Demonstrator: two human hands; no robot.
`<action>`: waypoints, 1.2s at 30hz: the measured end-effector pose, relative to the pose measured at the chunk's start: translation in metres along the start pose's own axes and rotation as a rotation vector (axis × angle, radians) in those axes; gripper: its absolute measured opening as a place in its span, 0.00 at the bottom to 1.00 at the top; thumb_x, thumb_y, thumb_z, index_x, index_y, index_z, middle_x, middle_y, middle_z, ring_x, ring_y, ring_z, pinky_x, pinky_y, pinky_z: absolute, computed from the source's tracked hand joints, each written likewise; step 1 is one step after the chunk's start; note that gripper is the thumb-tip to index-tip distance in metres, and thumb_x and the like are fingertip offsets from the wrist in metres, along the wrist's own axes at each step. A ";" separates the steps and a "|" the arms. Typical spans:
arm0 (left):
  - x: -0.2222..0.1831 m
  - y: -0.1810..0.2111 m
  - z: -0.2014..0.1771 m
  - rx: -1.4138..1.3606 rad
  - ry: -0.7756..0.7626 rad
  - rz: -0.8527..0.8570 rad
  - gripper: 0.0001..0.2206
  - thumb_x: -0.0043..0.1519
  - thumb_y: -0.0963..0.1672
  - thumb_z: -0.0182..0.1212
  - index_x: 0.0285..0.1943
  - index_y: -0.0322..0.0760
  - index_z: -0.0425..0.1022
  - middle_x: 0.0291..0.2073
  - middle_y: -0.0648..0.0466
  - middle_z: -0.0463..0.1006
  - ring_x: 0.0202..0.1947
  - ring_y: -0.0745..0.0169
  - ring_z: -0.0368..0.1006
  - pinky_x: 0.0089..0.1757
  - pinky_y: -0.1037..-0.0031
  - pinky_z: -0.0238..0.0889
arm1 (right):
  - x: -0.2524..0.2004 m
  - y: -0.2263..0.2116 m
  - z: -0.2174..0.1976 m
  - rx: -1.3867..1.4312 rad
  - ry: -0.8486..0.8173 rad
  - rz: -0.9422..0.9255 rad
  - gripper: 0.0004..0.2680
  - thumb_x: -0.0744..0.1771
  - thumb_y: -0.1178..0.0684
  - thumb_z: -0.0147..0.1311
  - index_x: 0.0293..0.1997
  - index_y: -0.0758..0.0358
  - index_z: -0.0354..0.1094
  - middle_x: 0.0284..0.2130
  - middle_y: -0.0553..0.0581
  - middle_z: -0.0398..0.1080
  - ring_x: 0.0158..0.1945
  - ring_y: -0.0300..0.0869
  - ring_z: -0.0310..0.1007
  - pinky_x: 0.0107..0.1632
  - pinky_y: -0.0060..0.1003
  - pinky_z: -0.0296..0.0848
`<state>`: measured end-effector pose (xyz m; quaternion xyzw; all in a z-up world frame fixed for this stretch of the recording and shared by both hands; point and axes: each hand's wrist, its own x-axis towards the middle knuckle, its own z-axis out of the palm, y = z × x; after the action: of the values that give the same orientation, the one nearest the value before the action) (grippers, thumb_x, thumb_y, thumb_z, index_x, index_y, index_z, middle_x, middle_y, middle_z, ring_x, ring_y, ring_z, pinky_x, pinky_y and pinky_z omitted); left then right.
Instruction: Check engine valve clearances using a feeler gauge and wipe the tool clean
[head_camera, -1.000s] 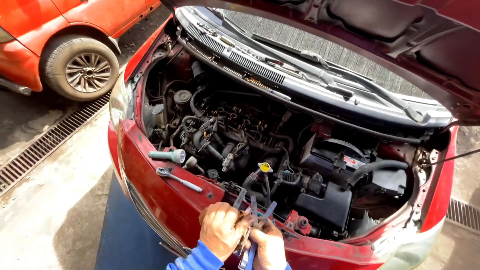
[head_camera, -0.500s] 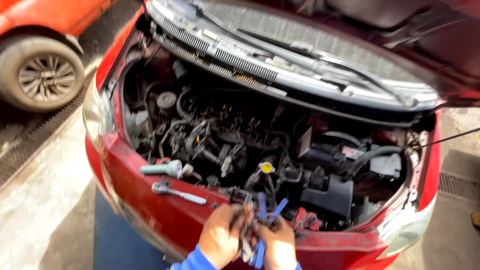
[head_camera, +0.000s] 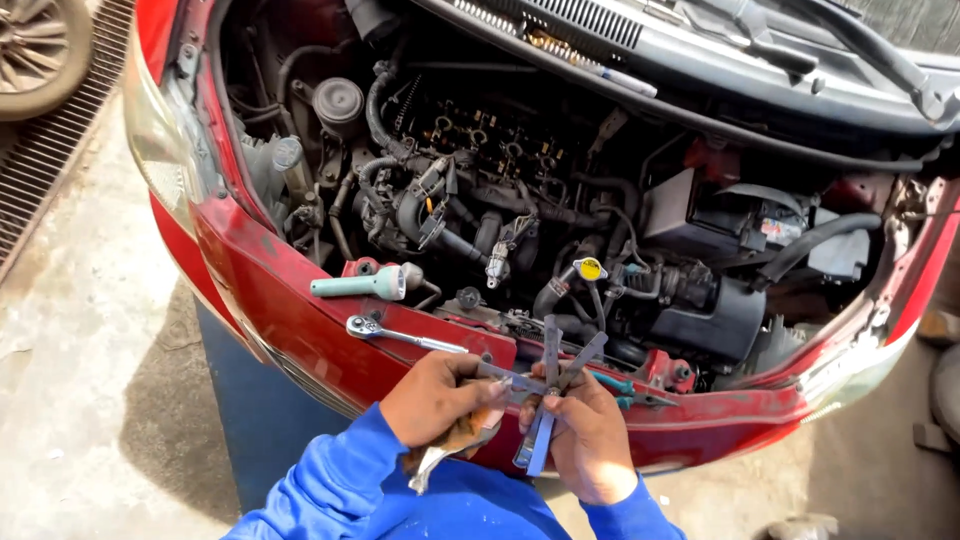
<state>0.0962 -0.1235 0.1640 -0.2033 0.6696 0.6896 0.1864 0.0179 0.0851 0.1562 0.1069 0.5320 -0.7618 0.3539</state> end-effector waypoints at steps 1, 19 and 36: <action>-0.003 0.003 0.000 -0.115 -0.005 0.039 0.10 0.62 0.47 0.63 0.38 0.36 0.83 0.25 0.56 0.80 0.26 0.70 0.72 0.32 0.77 0.66 | -0.004 -0.003 0.003 0.028 -0.016 0.039 0.14 0.62 0.64 0.51 0.51 0.77 0.65 0.31 0.76 0.71 0.29 0.59 0.75 0.35 0.50 0.75; -0.041 0.028 0.033 0.280 -0.061 0.029 0.13 0.53 0.52 0.65 0.40 0.45 0.78 0.31 0.56 0.82 0.32 0.62 0.74 0.37 0.70 0.65 | -0.033 -0.018 0.027 0.231 -0.158 -0.170 0.18 0.63 0.70 0.49 0.61 0.75 0.59 0.56 0.85 0.67 0.60 0.77 0.69 0.64 0.66 0.68; -0.041 0.003 0.059 -0.290 0.000 0.235 0.17 0.63 0.45 0.61 0.19 0.43 0.64 0.16 0.63 0.61 0.20 0.75 0.53 0.26 0.76 0.46 | -0.027 -0.031 -0.002 0.091 -0.408 -0.222 0.14 0.63 0.60 0.62 0.50 0.71 0.61 0.46 0.76 0.75 0.48 0.65 0.80 0.45 0.49 0.82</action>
<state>0.1277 -0.0636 0.1897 -0.1485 0.5822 0.7960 0.0734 0.0166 0.1039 0.1922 -0.0925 0.4229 -0.8251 0.3631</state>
